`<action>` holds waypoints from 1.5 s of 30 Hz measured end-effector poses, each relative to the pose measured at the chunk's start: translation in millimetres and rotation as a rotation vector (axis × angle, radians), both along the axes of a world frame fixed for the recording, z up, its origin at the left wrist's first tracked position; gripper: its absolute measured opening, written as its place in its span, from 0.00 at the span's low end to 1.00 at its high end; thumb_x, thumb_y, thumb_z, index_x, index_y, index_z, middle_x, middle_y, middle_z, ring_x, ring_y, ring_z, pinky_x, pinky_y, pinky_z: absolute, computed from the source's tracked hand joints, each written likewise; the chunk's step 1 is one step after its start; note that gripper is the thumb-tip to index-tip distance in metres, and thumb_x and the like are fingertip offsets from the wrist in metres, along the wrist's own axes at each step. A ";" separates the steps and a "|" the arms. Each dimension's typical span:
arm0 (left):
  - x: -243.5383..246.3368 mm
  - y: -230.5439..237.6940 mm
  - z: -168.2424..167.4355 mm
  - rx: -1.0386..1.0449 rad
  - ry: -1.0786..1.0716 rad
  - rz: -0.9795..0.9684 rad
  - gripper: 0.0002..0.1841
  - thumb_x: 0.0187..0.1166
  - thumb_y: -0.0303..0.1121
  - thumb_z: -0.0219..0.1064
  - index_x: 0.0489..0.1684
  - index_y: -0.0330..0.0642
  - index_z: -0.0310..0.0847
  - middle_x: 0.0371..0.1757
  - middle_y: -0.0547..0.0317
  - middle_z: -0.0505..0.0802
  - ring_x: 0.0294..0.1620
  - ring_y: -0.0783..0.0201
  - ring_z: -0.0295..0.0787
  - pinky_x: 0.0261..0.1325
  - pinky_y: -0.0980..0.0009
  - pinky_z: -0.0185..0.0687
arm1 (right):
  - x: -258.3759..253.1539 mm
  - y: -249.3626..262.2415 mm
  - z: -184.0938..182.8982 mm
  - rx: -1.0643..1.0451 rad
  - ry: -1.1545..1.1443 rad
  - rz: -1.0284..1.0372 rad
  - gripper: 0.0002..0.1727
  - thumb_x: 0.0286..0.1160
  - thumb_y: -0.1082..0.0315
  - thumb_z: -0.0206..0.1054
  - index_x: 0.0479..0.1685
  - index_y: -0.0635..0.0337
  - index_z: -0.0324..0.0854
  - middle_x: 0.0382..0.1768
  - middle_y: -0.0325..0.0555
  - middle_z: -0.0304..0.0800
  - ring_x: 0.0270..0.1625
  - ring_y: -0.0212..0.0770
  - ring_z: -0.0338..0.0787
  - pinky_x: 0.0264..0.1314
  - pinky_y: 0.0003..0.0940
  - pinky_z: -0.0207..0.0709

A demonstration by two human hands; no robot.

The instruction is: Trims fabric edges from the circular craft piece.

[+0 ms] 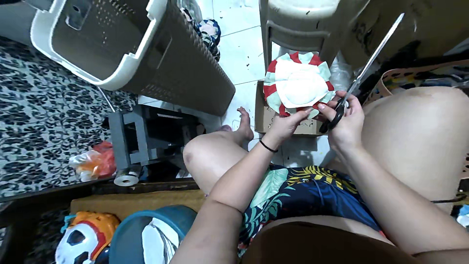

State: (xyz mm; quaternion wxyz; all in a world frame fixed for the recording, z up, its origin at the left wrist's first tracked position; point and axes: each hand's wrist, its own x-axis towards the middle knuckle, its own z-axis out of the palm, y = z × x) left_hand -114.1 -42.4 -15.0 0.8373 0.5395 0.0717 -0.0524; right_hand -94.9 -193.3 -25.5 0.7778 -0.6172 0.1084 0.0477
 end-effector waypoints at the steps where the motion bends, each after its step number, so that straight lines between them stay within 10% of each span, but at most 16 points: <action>1: 1.8 -0.4 -3.2 0.006 0.030 0.022 0.12 0.77 0.20 0.63 0.55 0.45 0.80 0.44 0.67 0.93 0.44 0.74 0.90 0.53 0.73 0.87 | 0.0 -0.5 1.7 0.003 -0.004 0.007 0.32 0.69 0.76 0.75 0.72 0.56 0.65 0.45 0.38 0.84 0.39 0.34 0.92 0.44 0.35 0.92; 12: 10.5 15.4 -17.9 -0.025 0.006 0.058 0.11 0.77 0.19 0.60 0.52 0.41 0.79 0.44 0.61 0.94 0.47 0.65 0.93 0.57 0.61 0.90 | 14.8 -9.0 2.6 0.098 -0.072 -0.084 0.27 0.72 0.83 0.68 0.67 0.58 0.62 0.42 0.39 0.91 0.36 0.36 0.95 0.40 0.33 0.93; 18: 20.0 39.6 -4.2 -0.204 -0.015 0.251 0.13 0.74 0.15 0.58 0.51 0.38 0.78 0.45 0.51 0.93 0.47 0.60 0.93 0.55 0.60 0.91 | -24.6 -2.1 -11.6 0.049 -0.114 0.276 0.25 0.85 0.61 0.61 0.77 0.58 0.65 0.36 0.41 0.88 0.31 0.40 0.91 0.39 0.40 0.91; 23: 23.6 44.2 -4.0 -0.237 -0.049 0.305 0.13 0.74 0.14 0.56 0.52 0.37 0.76 0.47 0.50 0.92 0.50 0.58 0.93 0.59 0.57 0.89 | -55.5 22.1 -20.9 0.141 -0.049 0.712 0.49 0.73 0.33 0.65 0.80 0.66 0.59 0.50 0.40 0.86 0.49 0.34 0.91 0.56 0.33 0.88; 45: 19.4 47.3 2.5 -0.173 -0.017 0.270 0.14 0.74 0.14 0.52 0.46 0.40 0.79 0.42 0.53 0.94 0.44 0.60 0.94 0.54 0.60 0.92 | -37.3 5.6 -10.7 -0.026 -0.035 0.501 0.44 0.69 0.51 0.77 0.85 0.62 0.67 0.31 0.34 0.83 0.24 0.29 0.84 0.28 0.24 0.85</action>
